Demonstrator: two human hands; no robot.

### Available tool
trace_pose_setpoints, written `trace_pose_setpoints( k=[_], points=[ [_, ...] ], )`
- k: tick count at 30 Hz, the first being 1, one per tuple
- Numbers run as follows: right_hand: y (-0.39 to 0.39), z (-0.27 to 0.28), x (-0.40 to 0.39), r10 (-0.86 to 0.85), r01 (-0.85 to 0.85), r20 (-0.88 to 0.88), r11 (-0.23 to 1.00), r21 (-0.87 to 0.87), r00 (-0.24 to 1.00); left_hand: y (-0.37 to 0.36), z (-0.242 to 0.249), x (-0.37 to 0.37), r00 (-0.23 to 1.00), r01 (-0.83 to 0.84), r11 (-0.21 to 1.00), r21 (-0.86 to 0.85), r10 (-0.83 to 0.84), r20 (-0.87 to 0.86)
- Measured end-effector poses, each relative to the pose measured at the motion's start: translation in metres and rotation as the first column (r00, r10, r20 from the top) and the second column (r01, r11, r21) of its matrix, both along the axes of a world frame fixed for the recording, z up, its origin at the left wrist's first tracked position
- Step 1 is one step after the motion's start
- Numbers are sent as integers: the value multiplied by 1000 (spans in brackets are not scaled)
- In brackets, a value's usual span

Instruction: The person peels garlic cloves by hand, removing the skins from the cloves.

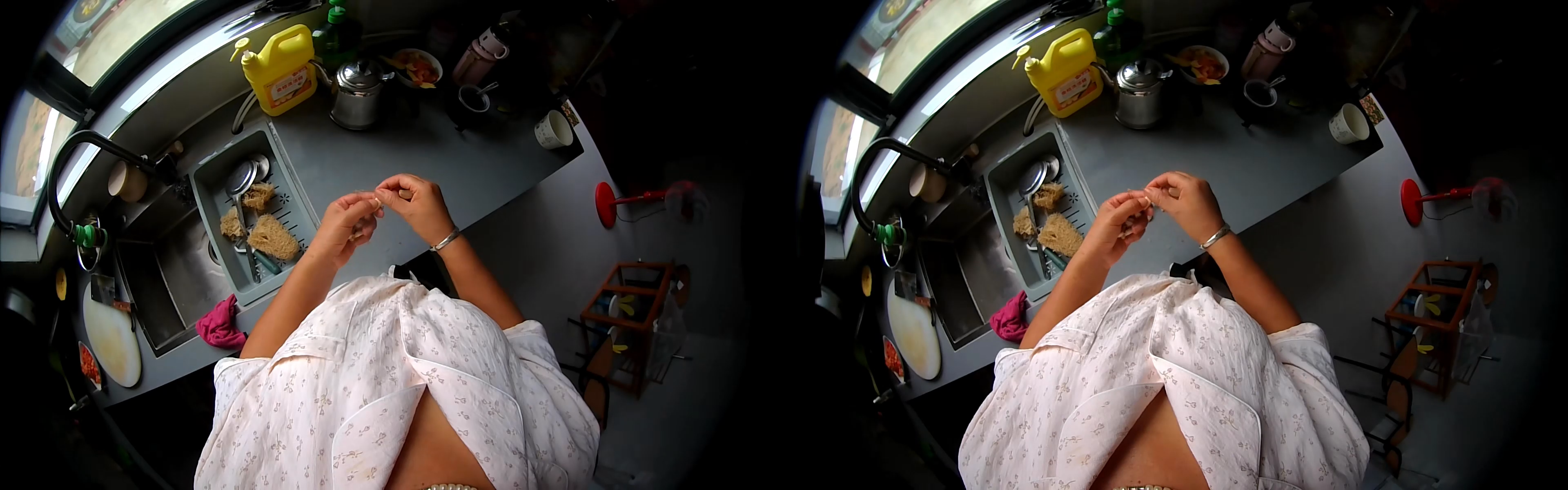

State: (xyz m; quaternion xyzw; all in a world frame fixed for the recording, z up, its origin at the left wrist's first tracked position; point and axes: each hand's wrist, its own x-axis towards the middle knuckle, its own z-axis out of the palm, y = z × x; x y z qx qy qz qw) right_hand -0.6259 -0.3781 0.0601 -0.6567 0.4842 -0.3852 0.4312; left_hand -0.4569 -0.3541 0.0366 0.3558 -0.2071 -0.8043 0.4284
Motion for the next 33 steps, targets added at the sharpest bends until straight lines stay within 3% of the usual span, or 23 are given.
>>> trace_pose_setpoints(
  k=[3, 5, 6, 8, 12, 14, 18, 20, 22, 28, 33],
  points=[
    [0, -8, -1, -45, 48, -28, 992, 113, 999, -1, 6, -3, 996, -87, 996, -1, 87, 32],
    [2, -12, 0, -170, 163, 10, 957, 240, 985, -1, 3, -3, 993, -105, 994, -23, 106, 43],
    [2, -16, 1, -170, 163, 11, 957, 240, 985, -1, 3, -4, 991, -120, 992, -46, 122, 52],
    [4, -21, 5, -215, 166, 196, 957, 240, 957, -2, 3, -2, 992, -118, 992, -37, 120, 33],
    [6, -12, 6, -176, 132, 206, 969, 209, 963, -1, 1, -2, 990, -133, 991, -27, 134, 52],
    [7, -14, 4, -100, 80, 129, 986, 148, 987, 0, 1, -3, 983, -163, 986, -37, 166, 79],
    [10, -21, 5, -136, 105, 136, 972, 211, 981, 0, 3, -5, 969, -239, 968, -72, 242, 44],
    [11, -27, 5, -177, -25, 417, 900, 436, 892, 0, 0, -5, 971, -236, 968, -80, 239, 18],
    [14, -25, 8, -183, -20, 415, 898, 439, 891, 1, -1, -4, 972, -236, 968, -89, 236, -8],
    [12, -3, 7, -161, 75, 265, 949, 305, 951, 2, 2, -1, 940, -214, 949, -231, 265, 217],
    [10, -2, 5, -115, 61, 183, 959, 276, 976, 3, -5, -1, 785, -57, 839, -541, 372, 495]
  ],
)
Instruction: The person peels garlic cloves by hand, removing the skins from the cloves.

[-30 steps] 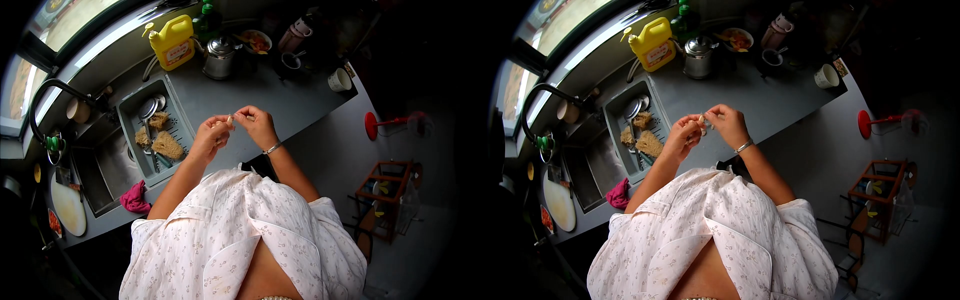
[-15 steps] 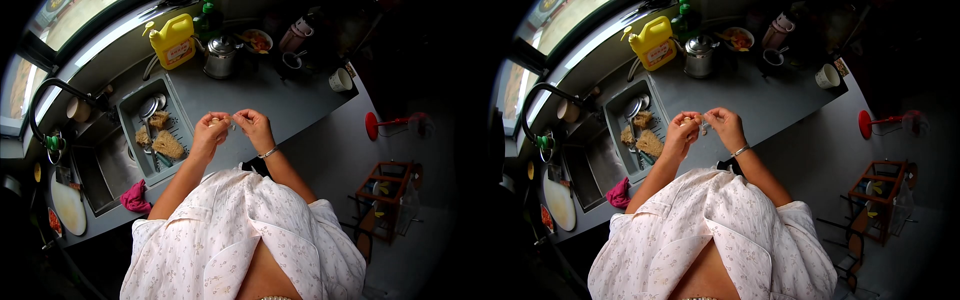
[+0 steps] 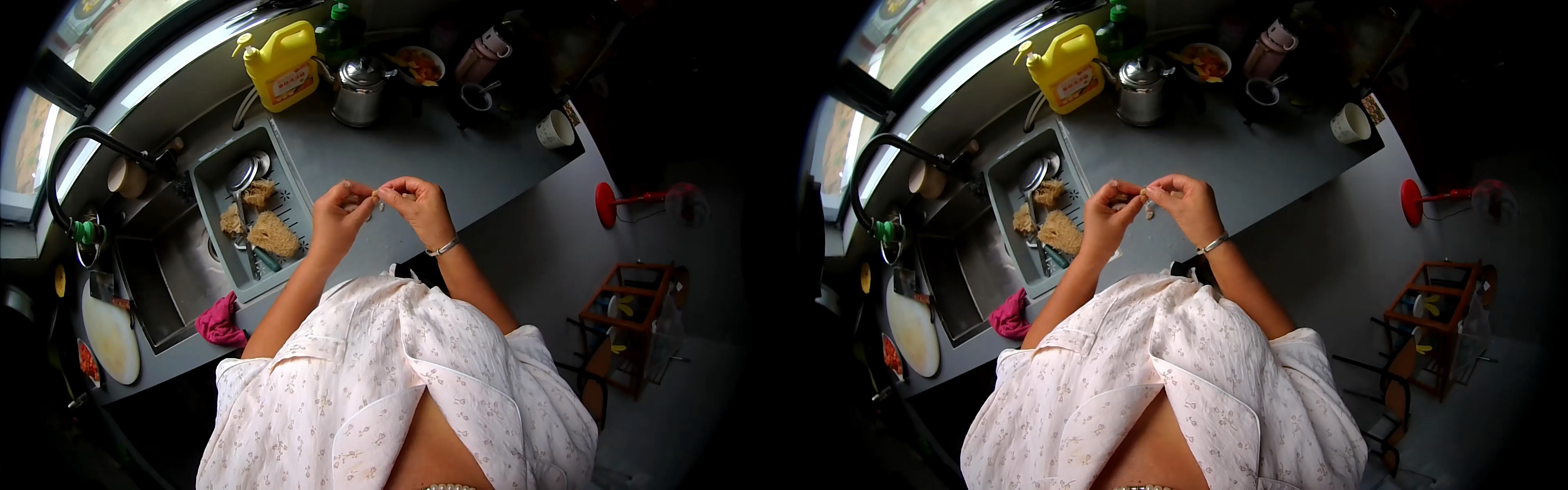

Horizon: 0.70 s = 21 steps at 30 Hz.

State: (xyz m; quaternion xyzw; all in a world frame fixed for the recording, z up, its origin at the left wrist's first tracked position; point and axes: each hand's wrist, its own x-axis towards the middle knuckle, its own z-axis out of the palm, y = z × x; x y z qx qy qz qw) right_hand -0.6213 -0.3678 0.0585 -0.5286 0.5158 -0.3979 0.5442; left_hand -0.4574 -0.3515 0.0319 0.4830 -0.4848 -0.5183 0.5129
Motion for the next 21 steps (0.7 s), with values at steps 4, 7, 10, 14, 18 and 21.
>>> trace_pose_setpoints(
  k=[4, 7, 10, 14, 18, 21],
  points=[
    [-3, -1, -4, 39, -40, -54, 999, -18, 998, 2, 7, 1, 971, 12, 967, -253, 49, 235],
    [-4, 4, -5, 53, -51, -131, 998, 20, 990, 5, 11, 1, 958, 48, 968, -248, 26, 287],
    [-4, 4, -3, 59, -58, -184, 998, 8, 981, 6, 17, 0, 924, 81, 961, -263, 26, 381],
    [-2, -4, 1, 4, -20, -166, 995, -98, 986, 5, 5, -4, 969, 36, 974, -225, 21, 244],
    [0, 5, -1, -22, -32, 268, 981, 194, 963, 0, 9, 4, 948, 117, 969, 219, -44, -316],
    [1, 8, 1, -93, 0, 342, 965, 263, 935, -3, 8, 6, 805, 144, 949, 279, 51, -590]
  ],
)
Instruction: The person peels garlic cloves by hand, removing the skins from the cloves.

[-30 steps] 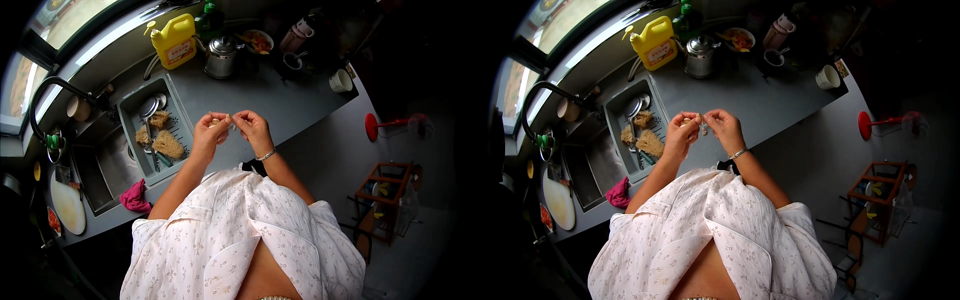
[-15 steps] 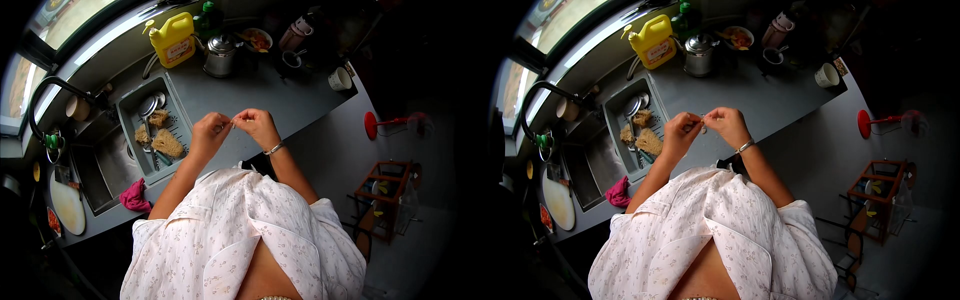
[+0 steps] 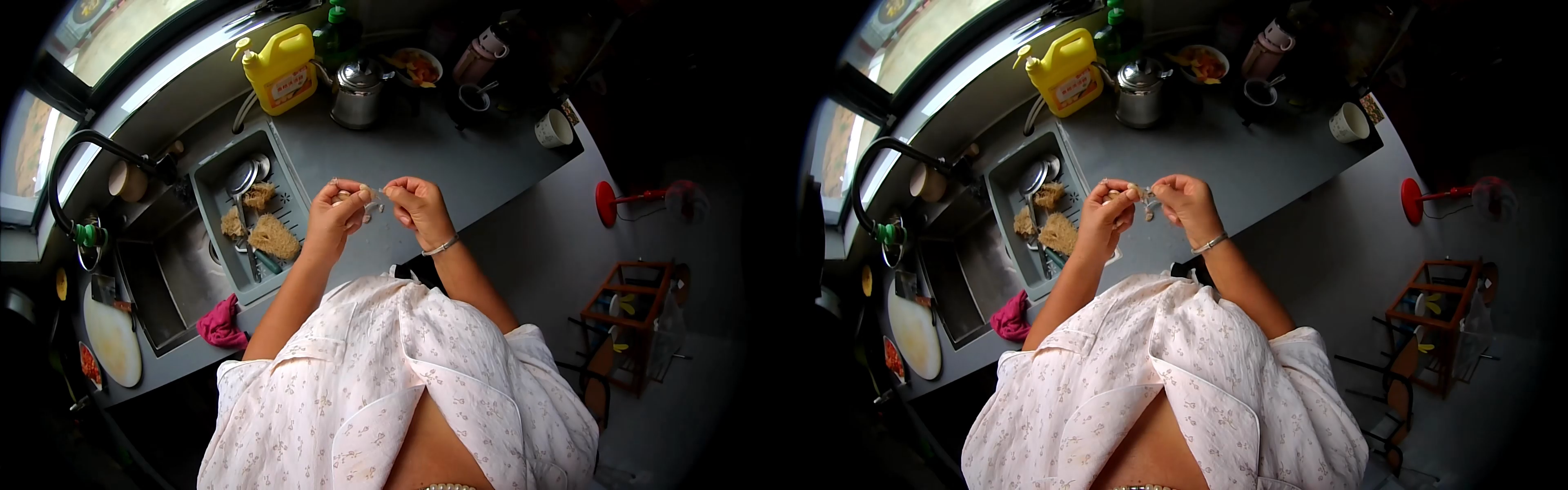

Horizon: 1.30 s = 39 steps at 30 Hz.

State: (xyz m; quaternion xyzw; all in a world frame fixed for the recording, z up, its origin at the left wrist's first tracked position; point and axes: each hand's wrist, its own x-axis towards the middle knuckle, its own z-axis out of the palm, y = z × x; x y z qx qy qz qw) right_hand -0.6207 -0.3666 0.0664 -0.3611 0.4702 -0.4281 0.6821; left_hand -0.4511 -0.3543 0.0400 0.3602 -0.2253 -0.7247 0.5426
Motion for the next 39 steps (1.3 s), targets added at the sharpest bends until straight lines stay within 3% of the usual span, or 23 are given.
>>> trace_pose_setpoints(
  k=[4, 9, 11, 14, 18, 21, 23, 26, 36, 38, 39],
  points=[
    [1, -4, -1, -10, 10, -5, 999, -47, 1000, -2, -6, 4, 992, -14, 999, 47, 20, -126],
    [2, -5, 0, -19, 18, -2, 989, -147, 1000, -1, -6, 2, 990, -12, 998, 66, 22, -142],
    [1, -4, 1, -24, -20, -191, 975, -223, 981, -1, -6, 2, 988, -5, 998, 61, 14, -155],
    [4, -6, 9, -94, -14, -307, 943, -333, 947, 0, -6, 1, 990, -10, 998, 66, 19, -139],
    [6, -9, 14, -121, -16, -306, 912, -411, 944, 0, -4, -1, 989, 11, 998, 59, -2, -147],
    [7, -6, 14, -173, -51, -445, 893, -447, 879, 2, 2, -4, 991, 11, 997, 72, -2, -135],
    [7, -7, 14, -352, -141, -555, 739, -659, 754, 2, 2, -4, 992, 8, 997, 76, 2, -129],
    [10, -2, 17, -403, -195, -590, 686, -701, 700, 2, -2, -5, 987, 10, 993, 120, 9, -159],
    [12, 0, 16, -318, -129, -517, 743, -657, 795, 2, -4, 0, 985, 91, 991, 99, -75, -157],
    [13, 0, 15, -101, -17, -302, 931, -365, 948, 1, -3, 0, 981, 106, 990, 96, -88, -170],
    [12, -3, 13, -101, -17, -302, 931, -365, 948, 1, 0, 0, 983, 112, 989, 98, -96, -159]
  ],
)
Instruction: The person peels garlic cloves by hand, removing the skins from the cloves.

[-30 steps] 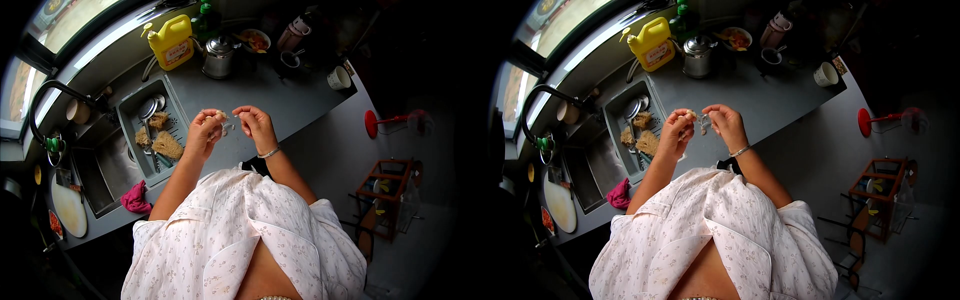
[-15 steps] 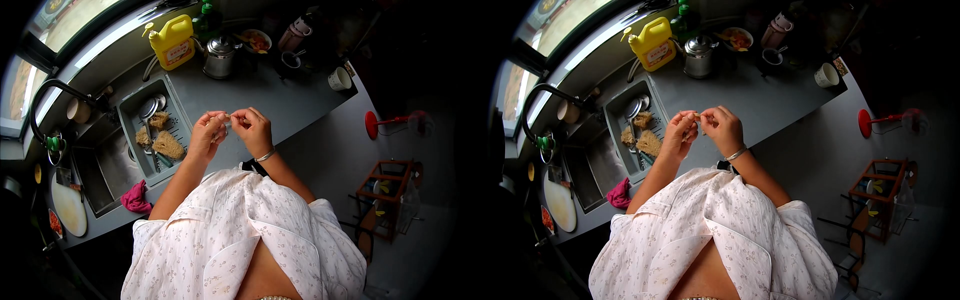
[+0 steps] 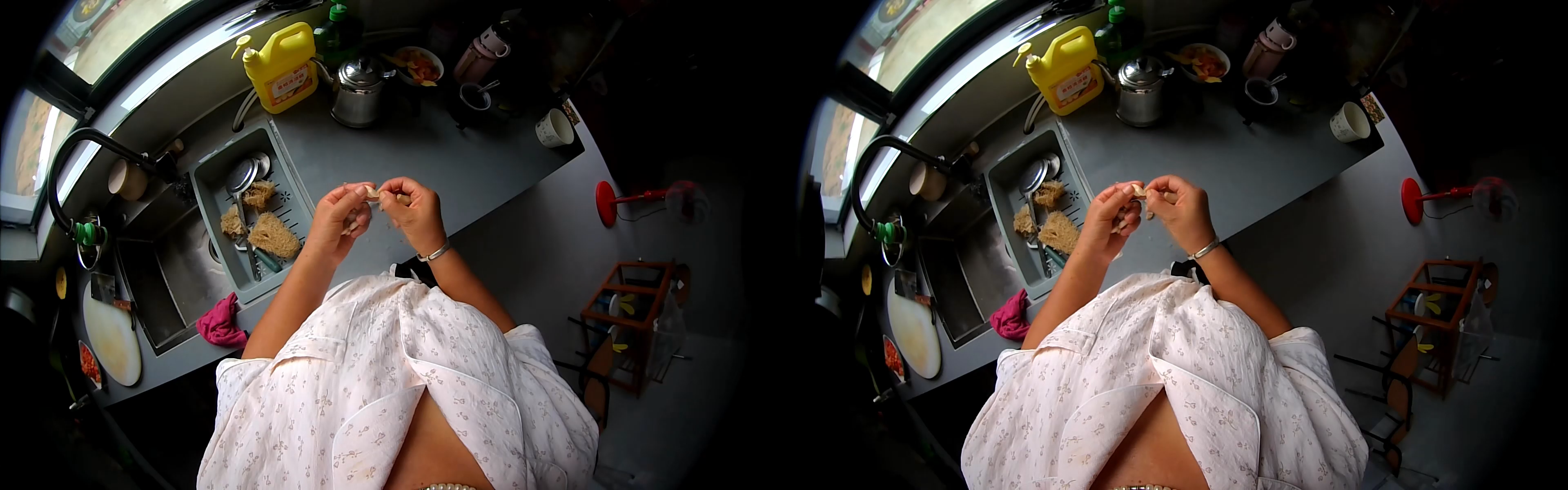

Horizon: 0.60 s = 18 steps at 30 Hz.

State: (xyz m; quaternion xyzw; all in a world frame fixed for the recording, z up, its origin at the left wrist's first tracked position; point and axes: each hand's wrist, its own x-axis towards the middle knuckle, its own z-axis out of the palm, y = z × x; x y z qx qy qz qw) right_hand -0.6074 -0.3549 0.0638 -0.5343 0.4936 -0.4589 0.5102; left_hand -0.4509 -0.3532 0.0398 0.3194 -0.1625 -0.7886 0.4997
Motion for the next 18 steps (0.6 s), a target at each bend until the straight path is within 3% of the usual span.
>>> trace_pose_setpoints(
  k=[2, 6, 8, 15, 17, 18],
  points=[
    [-4, -10, -6, 43, -60, 164, 993, 99, 986, 0, 1, 1, 1000, 6, 1000, 0, -6, 12],
    [-9, -15, -9, 35, -64, 237, 991, 117, 971, 0, -4, 1, 998, 43, 999, -33, -44, -33],
    [-10, -14, -10, -3, -2, 97, 999, 55, 995, 1, -6, 1, 998, 41, 999, -26, -42, -46],
    [-18, -13, -12, -107, 108, -39, 994, 24, 994, 0, -3, 0, 999, 41, 999, 30, -41, -11],
    [-21, -11, -12, -160, 118, -251, 978, -174, 955, -1, -6, 0, 1000, 29, 999, 43, -29, -9],
    [-22, -15, -13, -158, 116, -251, 978, -175, 955, -2, -11, 1, 1000, 21, 997, 71, -20, -15]
  ],
)
